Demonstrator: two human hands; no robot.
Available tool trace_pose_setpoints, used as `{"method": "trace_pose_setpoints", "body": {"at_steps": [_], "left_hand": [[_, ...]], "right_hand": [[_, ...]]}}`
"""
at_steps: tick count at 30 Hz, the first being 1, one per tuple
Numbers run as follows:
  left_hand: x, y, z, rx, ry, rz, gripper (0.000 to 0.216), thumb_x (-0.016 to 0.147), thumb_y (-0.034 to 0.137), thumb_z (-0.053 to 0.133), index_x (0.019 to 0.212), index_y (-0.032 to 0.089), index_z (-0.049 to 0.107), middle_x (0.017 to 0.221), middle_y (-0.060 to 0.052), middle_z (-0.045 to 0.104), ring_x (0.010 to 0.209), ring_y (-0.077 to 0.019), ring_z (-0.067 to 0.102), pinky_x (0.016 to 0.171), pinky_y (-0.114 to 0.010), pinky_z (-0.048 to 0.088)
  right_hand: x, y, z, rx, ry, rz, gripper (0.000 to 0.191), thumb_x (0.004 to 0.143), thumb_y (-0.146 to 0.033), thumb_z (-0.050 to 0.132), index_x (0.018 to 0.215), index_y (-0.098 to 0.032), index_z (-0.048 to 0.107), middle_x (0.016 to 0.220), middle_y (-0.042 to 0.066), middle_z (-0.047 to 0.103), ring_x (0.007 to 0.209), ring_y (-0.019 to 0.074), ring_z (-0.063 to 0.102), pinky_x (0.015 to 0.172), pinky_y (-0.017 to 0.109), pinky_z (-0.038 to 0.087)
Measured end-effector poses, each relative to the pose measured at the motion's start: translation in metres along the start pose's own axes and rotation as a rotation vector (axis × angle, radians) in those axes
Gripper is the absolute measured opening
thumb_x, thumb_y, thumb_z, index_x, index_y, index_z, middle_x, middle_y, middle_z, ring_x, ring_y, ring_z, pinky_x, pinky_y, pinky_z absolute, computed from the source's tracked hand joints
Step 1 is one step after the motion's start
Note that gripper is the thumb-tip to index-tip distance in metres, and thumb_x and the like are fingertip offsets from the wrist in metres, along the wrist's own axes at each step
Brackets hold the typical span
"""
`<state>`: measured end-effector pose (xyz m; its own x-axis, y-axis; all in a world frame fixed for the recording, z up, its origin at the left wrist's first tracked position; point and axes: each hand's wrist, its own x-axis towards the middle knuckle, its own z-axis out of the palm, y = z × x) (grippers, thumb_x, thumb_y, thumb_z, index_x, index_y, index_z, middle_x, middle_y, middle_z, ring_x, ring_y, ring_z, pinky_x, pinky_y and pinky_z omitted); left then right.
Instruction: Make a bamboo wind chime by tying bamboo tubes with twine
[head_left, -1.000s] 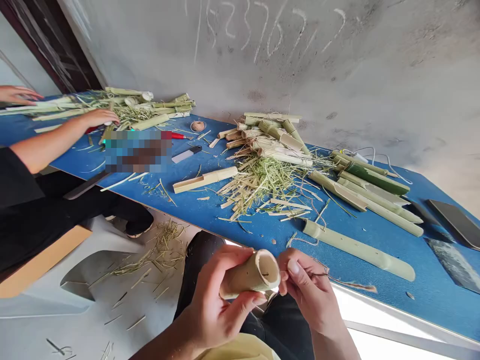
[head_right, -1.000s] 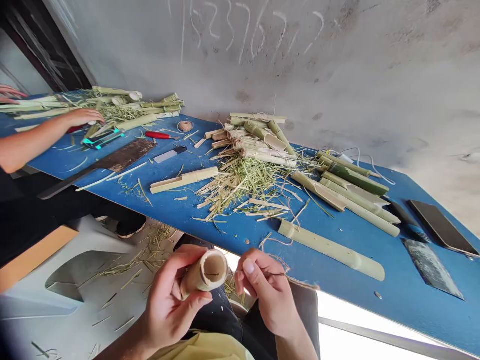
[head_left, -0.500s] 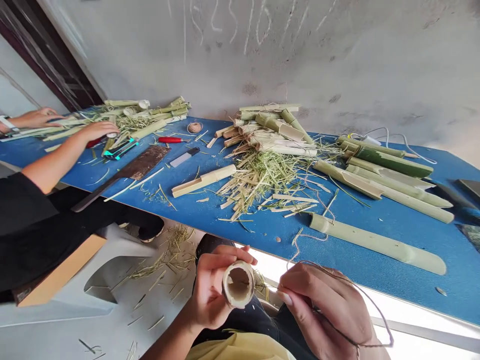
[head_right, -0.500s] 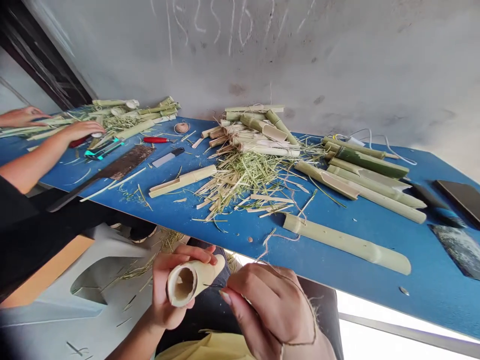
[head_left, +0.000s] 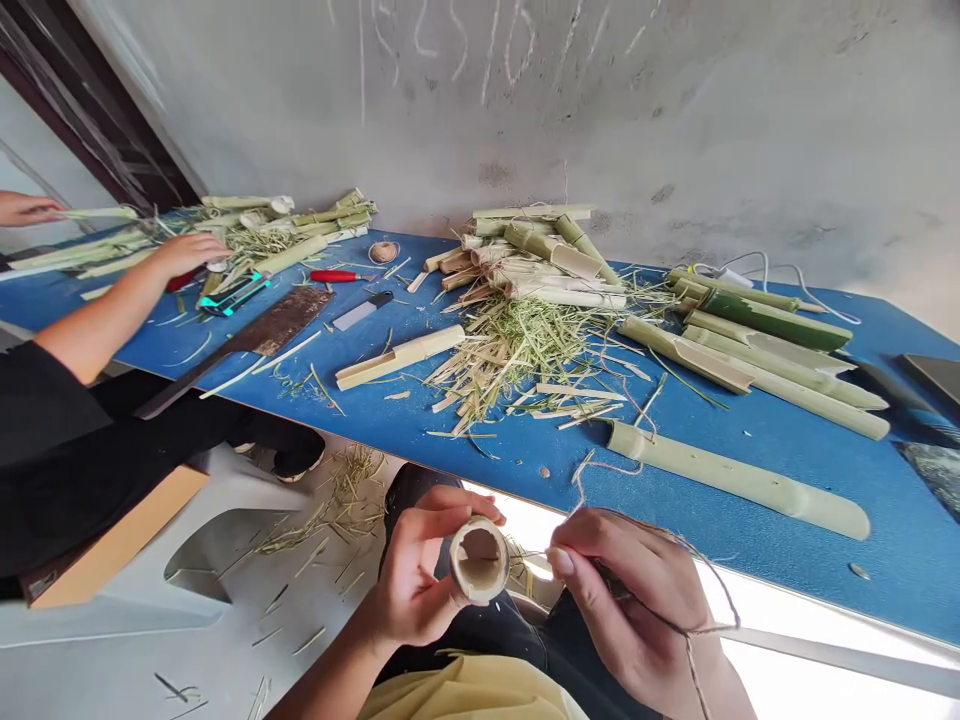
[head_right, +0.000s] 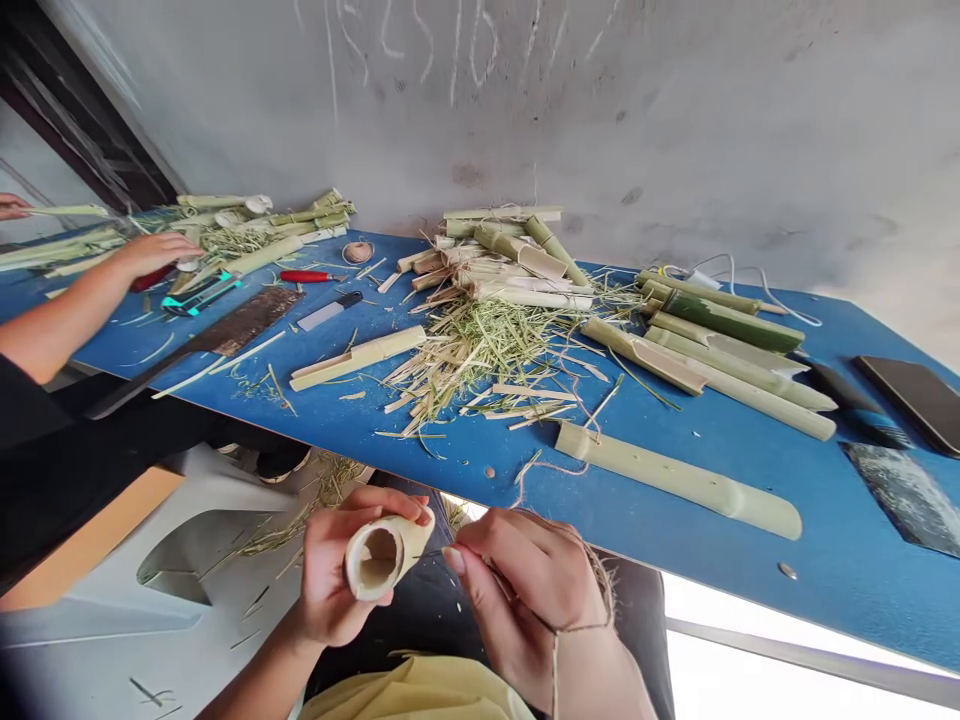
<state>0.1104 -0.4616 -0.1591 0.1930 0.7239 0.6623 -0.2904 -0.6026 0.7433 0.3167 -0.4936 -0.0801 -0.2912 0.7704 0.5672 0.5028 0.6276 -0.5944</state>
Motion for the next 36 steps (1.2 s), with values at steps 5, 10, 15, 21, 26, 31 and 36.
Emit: {"method": "trace_pose_setpoints", "body": {"at_steps": [5,10,15,21,26,31,36], "left_hand": [[0.002,0.006,-0.003,0.177,0.011,-0.03,0.032,0.096,0.042,0.075,0.116,0.016,0.071,0.111,-0.014,0.071,0.1,-0.0242,0.07,0.087,-0.034,0.06],[0.001,0.008,0.001,0.096,0.047,-0.05,0.047,0.095,0.034,0.078,0.138,0.026,0.061,0.124,-0.012,0.068,0.109,-0.0231,0.07,0.094,-0.031,0.056],[0.005,0.016,0.006,0.118,0.058,-0.094,0.047,0.095,0.027,0.079,0.138,0.03,0.061,0.129,-0.01,0.063,0.116,-0.0216,0.067,0.099,-0.028,0.054],[0.006,0.02,0.01,0.087,0.048,-0.094,0.044,0.096,0.03,0.078,0.137,0.029,0.062,0.126,-0.01,0.064,0.113,-0.0217,0.068,0.097,-0.029,0.056],[0.002,0.018,0.011,0.083,0.036,-0.139,0.041,0.096,0.033,0.077,0.134,0.024,0.064,0.126,-0.014,0.064,0.107,-0.0232,0.068,0.091,-0.029,0.058],[0.003,0.016,0.014,0.068,0.062,-0.143,0.041,0.096,0.033,0.076,0.134,0.024,0.063,0.123,-0.013,0.065,0.106,-0.0223,0.068,0.091,-0.029,0.057],[0.003,0.014,0.016,0.094,0.111,-0.113,0.039,0.096,0.029,0.077,0.132,0.025,0.062,0.122,-0.01,0.065,0.109,-0.0217,0.068,0.093,-0.029,0.056]], "right_hand": [[0.002,0.001,-0.002,-0.046,0.04,0.027,0.013,0.103,-0.017,0.058,0.092,-0.023,0.061,0.069,-0.002,0.063,0.056,0.0114,0.054,0.055,0.025,0.04],[-0.005,0.014,0.004,0.119,0.023,0.212,0.035,0.109,-0.032,0.052,0.076,-0.023,0.06,0.065,-0.002,0.061,0.054,0.0112,0.054,0.053,0.025,0.039],[-0.014,0.024,0.001,0.146,0.076,0.366,0.04,0.108,-0.044,0.056,0.074,-0.022,0.062,0.068,0.0,0.061,0.06,0.0133,0.053,0.055,0.026,0.038],[-0.016,0.032,0.003,0.33,0.043,0.382,0.041,0.107,-0.045,0.057,0.075,-0.021,0.064,0.067,0.0,0.059,0.059,0.0132,0.05,0.052,0.026,0.034],[-0.017,0.04,0.002,0.406,-0.004,0.415,0.044,0.105,-0.049,0.06,0.073,-0.02,0.064,0.066,0.001,0.058,0.06,0.014,0.048,0.055,0.026,0.037],[-0.016,0.031,0.017,0.549,0.102,0.529,0.046,0.101,-0.056,0.064,0.072,-0.02,0.064,0.066,0.002,0.058,0.059,0.0132,0.047,0.052,0.024,0.037],[-0.02,0.019,0.037,0.615,0.275,0.631,0.049,0.097,-0.062,0.066,0.072,-0.02,0.063,0.064,0.001,0.056,0.058,0.012,0.045,0.051,0.021,0.04]]}}
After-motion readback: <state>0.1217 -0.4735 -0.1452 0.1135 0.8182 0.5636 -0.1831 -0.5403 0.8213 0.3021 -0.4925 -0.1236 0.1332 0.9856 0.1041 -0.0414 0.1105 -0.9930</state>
